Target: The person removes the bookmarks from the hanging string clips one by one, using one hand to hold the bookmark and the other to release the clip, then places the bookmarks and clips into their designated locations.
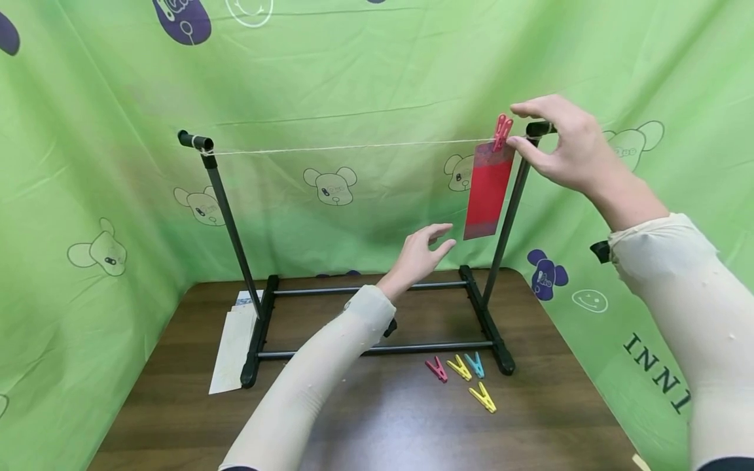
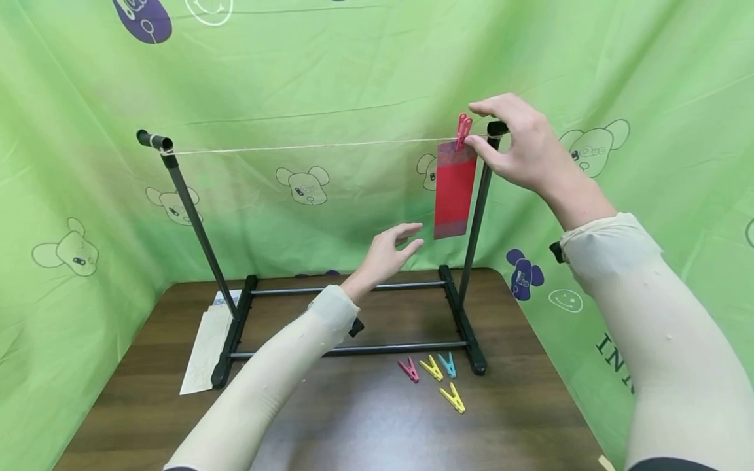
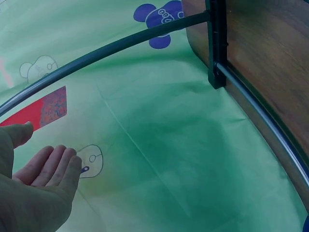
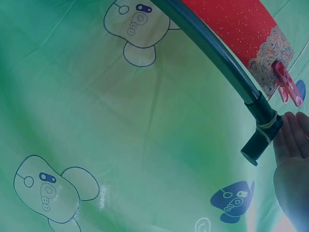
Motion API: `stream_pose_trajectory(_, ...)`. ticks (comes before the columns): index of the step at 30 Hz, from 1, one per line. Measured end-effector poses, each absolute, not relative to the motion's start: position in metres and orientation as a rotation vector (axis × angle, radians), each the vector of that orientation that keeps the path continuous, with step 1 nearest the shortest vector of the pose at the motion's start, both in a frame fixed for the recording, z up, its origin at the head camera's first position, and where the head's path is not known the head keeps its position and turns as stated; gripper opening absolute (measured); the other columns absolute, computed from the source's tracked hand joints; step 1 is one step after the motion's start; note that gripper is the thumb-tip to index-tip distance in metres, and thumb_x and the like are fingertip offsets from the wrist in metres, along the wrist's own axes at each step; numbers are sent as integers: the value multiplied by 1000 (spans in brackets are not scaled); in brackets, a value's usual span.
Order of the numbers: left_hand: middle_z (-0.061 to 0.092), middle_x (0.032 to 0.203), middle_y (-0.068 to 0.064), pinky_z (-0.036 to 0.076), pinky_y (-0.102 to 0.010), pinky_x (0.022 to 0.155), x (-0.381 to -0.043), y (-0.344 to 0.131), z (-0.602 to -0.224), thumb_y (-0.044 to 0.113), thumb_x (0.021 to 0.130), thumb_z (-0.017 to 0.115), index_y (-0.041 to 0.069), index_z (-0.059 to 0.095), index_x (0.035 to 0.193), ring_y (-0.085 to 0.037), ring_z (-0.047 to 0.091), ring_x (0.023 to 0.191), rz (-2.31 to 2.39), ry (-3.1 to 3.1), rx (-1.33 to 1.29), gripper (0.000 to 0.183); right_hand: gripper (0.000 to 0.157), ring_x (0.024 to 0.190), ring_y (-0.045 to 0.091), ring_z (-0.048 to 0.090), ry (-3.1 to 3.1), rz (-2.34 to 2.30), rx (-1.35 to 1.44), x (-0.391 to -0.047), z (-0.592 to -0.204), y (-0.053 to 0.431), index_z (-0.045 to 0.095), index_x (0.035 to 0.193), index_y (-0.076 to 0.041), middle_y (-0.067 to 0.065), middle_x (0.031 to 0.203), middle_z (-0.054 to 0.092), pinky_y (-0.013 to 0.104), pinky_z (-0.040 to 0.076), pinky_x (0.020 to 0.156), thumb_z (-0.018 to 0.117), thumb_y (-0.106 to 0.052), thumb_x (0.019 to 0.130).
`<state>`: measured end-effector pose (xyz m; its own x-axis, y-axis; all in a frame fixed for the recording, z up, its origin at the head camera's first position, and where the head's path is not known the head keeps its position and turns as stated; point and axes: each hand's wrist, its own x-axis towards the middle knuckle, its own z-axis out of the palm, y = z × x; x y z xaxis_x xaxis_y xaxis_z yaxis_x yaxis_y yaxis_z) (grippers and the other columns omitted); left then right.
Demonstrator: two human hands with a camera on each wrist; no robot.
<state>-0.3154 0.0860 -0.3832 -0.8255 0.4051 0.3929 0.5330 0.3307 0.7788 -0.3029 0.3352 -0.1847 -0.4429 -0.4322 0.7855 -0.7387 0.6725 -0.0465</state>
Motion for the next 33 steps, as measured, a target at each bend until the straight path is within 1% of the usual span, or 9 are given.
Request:
stream_pose_trajectory(9,65,151,-1,47,-23,112,-317,91,-382,30,109,67,17,62,152,-16,61,138,-1495,-2491,-854,45,50,130,41,61,-2170,492,892,-306,-181,332,66,140,4,24,139,68,21,37,118,81,0,92)
stream_pose_trajectory(11,65,150,-1,47,-23,112,-317,92,-381,30,109,66,17,62,151,-16,61,138,-1489,-2495,-851,44,49,130,42,61,-2186,496,889,-307,-180,331,66,140,4,24,139,67,21,37,117,80,-1,93)
stream_pose_trajectory(16,65,150,-3,48,-28,114,-318,97,-379,28,110,66,14,62,151,-18,61,138,-1481,-2502,-869,44,49,129,43,61,-2199,500,894,-309,-180,329,66,140,4,24,138,68,21,38,117,79,-1,93)
stream_pose_trajectory(23,66,149,-1,49,-25,112,-316,103,-377,29,109,67,17,63,150,-16,62,137,-1507,-2523,-842,44,48,129,41,61,-2207,503,885,-312,-181,328,67,139,4,23,137,68,20,37,116,79,-2,94)
stream_pose_trajectory(26,67,149,-1,49,-26,112,-315,104,-375,29,109,67,16,63,151,-16,62,137,-1528,-2520,-845,44,47,130,42,61,-2219,499,879,-313,-180,327,67,139,3,23,137,68,21,38,117,79,-3,94)
stream_pose_trajectory(30,66,149,-1,50,-31,113,-315,106,-373,28,109,68,15,62,150,-15,62,137,-1547,-2512,-839,44,47,128,42,61,-2260,489,867,-313,-178,326,66,141,2,23,137,68,27,39,116,78,-5,96)
stream_pose_trajectory(33,67,148,-2,51,-33,113,-316,108,-372,28,108,68,14,63,150,-15,63,135,-1554,-2509,-828,44,46,127,41,61,-2285,493,861,-314,-179,326,65,142,2,24,137,67,28,39,114,77,-6,97)
